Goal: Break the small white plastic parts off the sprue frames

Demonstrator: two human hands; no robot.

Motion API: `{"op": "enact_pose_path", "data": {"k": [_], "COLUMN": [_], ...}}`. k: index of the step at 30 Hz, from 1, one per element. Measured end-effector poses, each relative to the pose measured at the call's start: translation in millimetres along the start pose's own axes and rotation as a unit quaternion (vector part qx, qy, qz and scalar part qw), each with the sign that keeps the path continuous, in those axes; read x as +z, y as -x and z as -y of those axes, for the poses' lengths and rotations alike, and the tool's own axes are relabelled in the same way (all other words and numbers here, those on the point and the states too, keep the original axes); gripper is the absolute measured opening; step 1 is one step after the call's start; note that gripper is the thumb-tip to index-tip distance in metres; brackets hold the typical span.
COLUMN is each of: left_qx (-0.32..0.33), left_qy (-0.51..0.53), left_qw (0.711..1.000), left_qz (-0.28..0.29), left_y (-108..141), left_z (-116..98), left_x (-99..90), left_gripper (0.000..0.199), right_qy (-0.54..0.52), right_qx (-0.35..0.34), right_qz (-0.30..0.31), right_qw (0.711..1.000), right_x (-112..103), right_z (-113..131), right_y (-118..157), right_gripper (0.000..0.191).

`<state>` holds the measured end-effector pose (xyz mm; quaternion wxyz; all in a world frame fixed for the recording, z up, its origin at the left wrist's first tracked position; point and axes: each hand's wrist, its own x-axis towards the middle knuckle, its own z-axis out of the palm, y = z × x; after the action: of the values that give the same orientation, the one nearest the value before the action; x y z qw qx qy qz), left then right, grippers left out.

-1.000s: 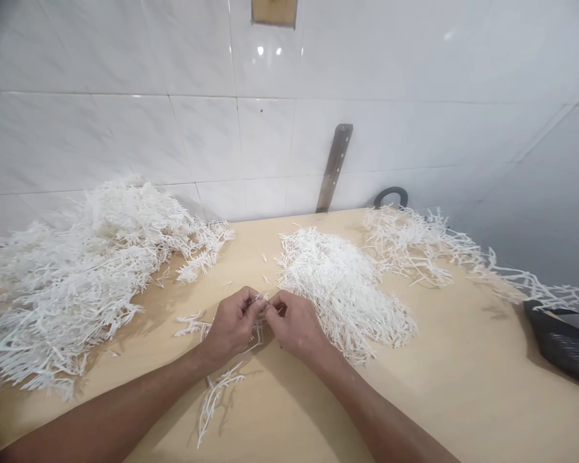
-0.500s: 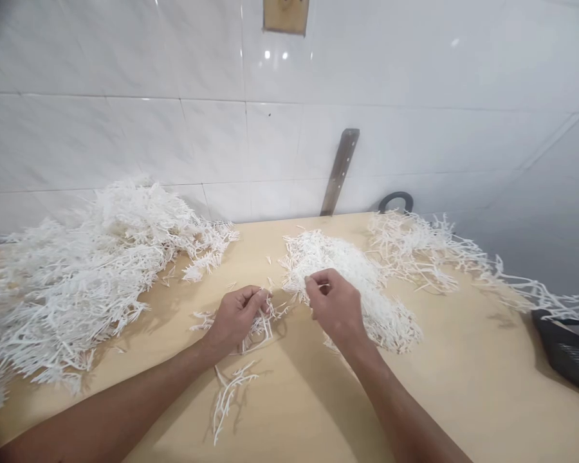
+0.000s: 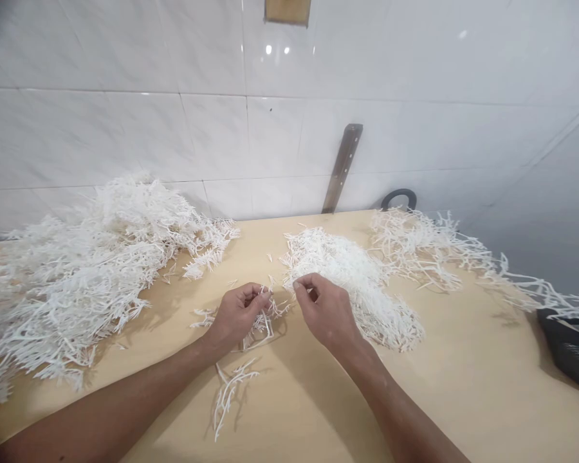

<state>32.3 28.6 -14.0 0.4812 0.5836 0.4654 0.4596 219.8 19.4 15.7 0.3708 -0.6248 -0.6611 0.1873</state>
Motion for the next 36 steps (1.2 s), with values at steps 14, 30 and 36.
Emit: {"op": "enact_pose_path", "data": {"k": [14,30,36], "left_qx": [0.004,-0.001,-0.011], "left_qy": [0.007,-0.009,-0.008], "left_qw": [1.000,1.000,1.000], "left_qz": [0.011,-0.003,-0.019], "left_y": [0.6,2.4,0.5], "left_z": [4.6,-1.0,2.0], "left_x": [1.8,2.1,1.6], "left_gripper": [0.022,0.022,0.025], "right_qy": [-0.062,-0.045,-0.018], "right_qx": [0.009,0.023,-0.002], "right_qz": [0.134,0.165,0.157], "right_qw": [0.989,0.985,0.987], "right_x": [18.1,20.1,24.0], "right_z": [8.2,14.5,14.5], "right_y": [9.4,12.2,16.3], "right_gripper": [0.020,0.017,0.019]}}
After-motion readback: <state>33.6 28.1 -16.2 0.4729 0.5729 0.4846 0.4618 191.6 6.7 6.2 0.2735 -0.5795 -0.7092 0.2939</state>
